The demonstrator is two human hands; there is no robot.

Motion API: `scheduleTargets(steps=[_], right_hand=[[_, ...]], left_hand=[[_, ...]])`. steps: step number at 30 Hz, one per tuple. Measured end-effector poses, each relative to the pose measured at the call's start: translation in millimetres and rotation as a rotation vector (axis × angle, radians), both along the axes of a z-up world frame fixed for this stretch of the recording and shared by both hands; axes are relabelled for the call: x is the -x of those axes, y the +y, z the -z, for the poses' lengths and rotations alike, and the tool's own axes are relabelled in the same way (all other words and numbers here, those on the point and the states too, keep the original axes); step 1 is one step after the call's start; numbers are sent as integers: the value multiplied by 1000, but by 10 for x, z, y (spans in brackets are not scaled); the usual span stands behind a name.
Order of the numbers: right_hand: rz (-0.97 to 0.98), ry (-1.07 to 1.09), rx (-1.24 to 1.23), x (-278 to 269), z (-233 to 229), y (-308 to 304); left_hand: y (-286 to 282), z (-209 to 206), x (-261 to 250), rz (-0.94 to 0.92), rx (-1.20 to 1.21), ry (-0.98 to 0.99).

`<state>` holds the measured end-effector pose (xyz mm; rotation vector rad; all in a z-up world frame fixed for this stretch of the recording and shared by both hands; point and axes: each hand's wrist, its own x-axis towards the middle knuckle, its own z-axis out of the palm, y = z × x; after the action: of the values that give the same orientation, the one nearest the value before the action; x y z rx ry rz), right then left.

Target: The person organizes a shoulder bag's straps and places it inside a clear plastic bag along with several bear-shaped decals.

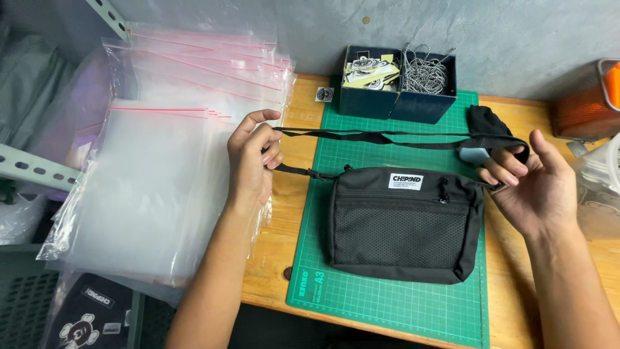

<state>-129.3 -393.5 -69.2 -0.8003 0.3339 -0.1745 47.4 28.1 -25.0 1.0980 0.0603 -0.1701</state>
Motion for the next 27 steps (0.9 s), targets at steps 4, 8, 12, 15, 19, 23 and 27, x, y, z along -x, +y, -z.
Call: scheduleTargets(steps=[4,8,12,15,19,23,27], right_hand=[[-4,-39,-38,5,-39,47],[26,-3,-39,3,-89,73],[32,34,-18,-25,-87,103],[108,106,-46,-46,-127,190],[60,163,11,-55,-114,228],[49,234,171,-66,49,146],[-10,287,241,-61,-88,284]], left_hand=[[-1,-99,68,54,-174,-60],[51,-112,37,163,-154,-18],[142,81,-126,201,80,24],[244,208,-296,85,315,123],[313,313,-404,-22,470,280],[343,213,-368,-17,404,215],[342,42,-309,-82,389,256]])
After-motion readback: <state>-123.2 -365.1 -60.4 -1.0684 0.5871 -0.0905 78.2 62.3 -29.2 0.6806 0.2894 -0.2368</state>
